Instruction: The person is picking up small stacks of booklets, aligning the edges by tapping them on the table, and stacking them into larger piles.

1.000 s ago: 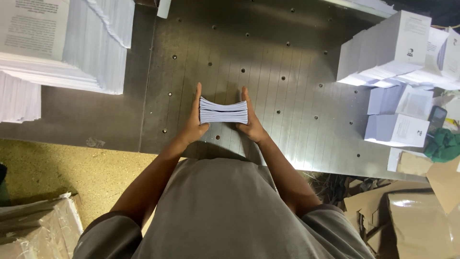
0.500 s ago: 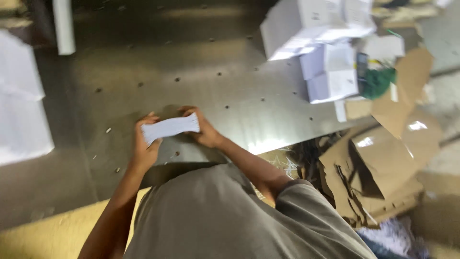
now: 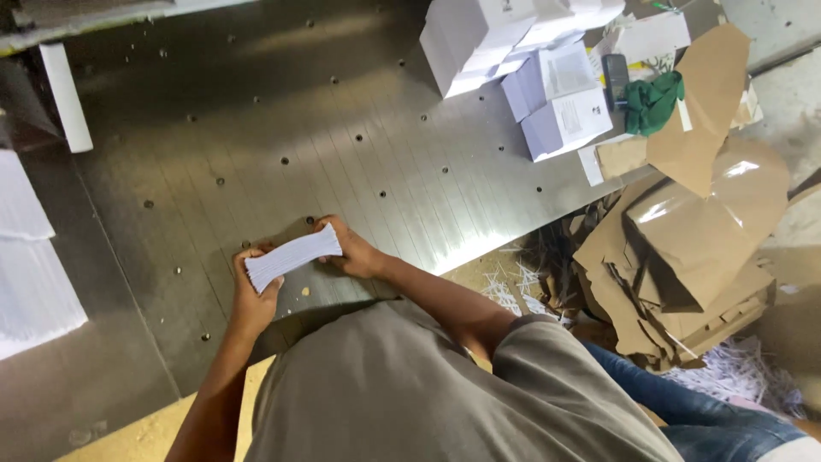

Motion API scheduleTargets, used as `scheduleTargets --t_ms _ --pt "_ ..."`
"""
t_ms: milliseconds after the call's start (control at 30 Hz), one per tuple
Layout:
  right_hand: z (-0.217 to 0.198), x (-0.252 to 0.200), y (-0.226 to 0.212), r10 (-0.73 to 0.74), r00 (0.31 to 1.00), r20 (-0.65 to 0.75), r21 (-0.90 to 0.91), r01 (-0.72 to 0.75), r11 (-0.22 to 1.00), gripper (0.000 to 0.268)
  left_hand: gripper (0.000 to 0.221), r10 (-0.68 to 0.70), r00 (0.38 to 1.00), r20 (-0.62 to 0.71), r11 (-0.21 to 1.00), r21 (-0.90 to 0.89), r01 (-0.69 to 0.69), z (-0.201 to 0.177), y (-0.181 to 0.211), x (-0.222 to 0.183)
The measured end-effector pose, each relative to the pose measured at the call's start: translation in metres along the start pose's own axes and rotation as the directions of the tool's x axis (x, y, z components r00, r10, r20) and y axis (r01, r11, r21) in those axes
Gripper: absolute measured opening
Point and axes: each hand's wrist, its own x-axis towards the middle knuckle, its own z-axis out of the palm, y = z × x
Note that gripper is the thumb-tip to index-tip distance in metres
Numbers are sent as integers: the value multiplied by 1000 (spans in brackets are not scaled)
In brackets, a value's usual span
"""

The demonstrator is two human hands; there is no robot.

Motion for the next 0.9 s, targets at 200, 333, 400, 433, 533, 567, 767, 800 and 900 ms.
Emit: scheduleTargets --t_ms 200,333,400,433,533,567,767,800,900 --pt "-20 -5 -45 -18 999 49 -166 26 986 54 63 -38 999 29 944 328 27 -6 19 3" --pt "-63 -21 -82 62 998 -29 -108 -65 992 61 66 -45 994 103 848 529 -17 12 71 15" --pt "-92 -25 -117 35 998 -56 -97 -41 995 61 66 19 987 159 791 601 -113 28 107 31" --pt "-106 -26 -135 -42 998 -36 -281 30 959 61 66 32 970 243 711 676 -193 38 126 42" --pt "-136 -30 -175 -63 997 41 -510 75 857 62 66 14 897 442 569 734 -371 83 180 81" --pt "-143 -31 -187 -7 997 71 -565 46 824 62 65 -17 830 558 519 714 -470 98 197 94" --pt "-226 -73 -177 292 905 -308 120 -267 956 47 99 -25 901 433 849 485 -209 179 266 163" --pt "-238 -83 -166 289 910 -298 115 -266 957 47 99 -23 906 422 850 486 -204 192 254 167" --pt "-261 -113 -161 473 679 -562 413 -265 871 44 126 -121 940 319 991 -16 133 244 202 158"
